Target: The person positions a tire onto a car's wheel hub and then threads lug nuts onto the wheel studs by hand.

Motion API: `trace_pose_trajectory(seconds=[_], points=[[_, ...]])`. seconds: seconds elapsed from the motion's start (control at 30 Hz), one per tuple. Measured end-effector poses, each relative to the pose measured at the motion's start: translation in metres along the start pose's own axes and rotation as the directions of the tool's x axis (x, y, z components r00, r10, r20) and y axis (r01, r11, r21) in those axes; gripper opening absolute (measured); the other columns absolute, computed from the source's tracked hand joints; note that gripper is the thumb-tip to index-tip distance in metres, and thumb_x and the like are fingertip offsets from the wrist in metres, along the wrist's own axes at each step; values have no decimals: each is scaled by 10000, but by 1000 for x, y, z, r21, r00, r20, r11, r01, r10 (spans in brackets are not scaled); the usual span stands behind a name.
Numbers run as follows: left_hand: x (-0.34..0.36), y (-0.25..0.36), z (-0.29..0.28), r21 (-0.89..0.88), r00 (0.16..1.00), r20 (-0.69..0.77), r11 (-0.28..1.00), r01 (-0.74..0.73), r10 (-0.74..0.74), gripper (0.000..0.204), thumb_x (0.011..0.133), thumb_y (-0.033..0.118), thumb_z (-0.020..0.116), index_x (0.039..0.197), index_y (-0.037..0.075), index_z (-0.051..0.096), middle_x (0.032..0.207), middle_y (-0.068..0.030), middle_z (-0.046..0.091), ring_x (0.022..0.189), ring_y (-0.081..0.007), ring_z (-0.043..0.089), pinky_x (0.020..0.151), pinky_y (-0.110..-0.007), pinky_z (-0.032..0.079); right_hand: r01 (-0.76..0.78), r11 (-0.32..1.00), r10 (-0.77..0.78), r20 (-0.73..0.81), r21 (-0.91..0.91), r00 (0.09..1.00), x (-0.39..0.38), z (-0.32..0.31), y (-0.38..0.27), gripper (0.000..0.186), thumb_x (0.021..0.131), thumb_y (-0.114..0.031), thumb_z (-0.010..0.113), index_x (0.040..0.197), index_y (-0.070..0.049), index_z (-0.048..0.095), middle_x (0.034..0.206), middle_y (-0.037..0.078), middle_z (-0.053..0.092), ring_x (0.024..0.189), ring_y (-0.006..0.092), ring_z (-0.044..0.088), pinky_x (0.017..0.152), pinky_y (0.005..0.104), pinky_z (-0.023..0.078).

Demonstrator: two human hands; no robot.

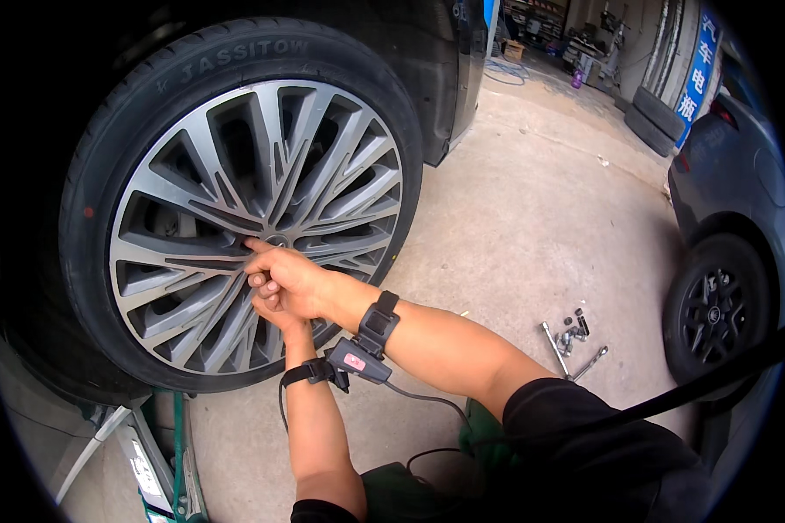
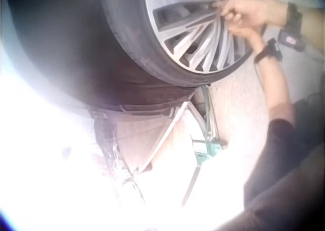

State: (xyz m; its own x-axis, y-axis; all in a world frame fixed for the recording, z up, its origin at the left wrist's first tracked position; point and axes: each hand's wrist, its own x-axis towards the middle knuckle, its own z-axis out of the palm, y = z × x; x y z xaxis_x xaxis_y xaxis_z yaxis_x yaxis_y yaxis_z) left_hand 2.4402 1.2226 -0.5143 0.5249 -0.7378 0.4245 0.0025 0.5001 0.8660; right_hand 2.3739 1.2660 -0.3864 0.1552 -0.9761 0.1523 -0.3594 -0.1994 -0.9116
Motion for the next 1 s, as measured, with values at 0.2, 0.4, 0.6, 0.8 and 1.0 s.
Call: trace_pose_trajectory(seconds=[0.2,0.4,0.6,0.8,1.0], points=[[-2,12,0,345,996,73,938,26,-55,261,908,105,660,674,-11,659,667,-38,679,587,-104,609,509,-316,442,192,564,-276,36,-803,960,-2,-5,-1,589,922,-219,580,1490,-110,471,789,140,708,656,295,703,579,408,539],[-3,18,2,270,998,54,963,4,-20,192,844,6,704,663,-18,643,672,10,670,600,-63,580,504,-301,435,247,466,-392,52,-850,918,-2,-4,3,665,839,-213,626,1478,-92,491,808,135,708,626,295,699,556,400,543],[-3,15,-2,299,996,93,954,-17,-12,146,851,20,715,719,-27,673,696,-12,699,611,-71,602,513,-310,450,263,445,-363,96,-856,927,-2,-3,1,656,847,-165,601,1476,-27,477,847,139,722,707,268,725,609,374,549],[-4,21,1,350,995,83,934,-78,52,130,854,35,720,742,-23,688,702,-25,709,610,-77,615,514,-313,453,269,456,-371,94,-849,924,2,-5,7,637,855,-176,589,1466,-26,490,859,140,724,717,270,727,612,374,550],[-3,12,-2,329,997,78,944,-7,-20,89,825,51,734,782,-19,702,749,-75,737,622,-113,644,552,-323,481,270,501,-348,94,-822,933,1,-1,8,663,846,-171,596,1484,-45,468,875,163,728,746,284,738,618,385,558]])
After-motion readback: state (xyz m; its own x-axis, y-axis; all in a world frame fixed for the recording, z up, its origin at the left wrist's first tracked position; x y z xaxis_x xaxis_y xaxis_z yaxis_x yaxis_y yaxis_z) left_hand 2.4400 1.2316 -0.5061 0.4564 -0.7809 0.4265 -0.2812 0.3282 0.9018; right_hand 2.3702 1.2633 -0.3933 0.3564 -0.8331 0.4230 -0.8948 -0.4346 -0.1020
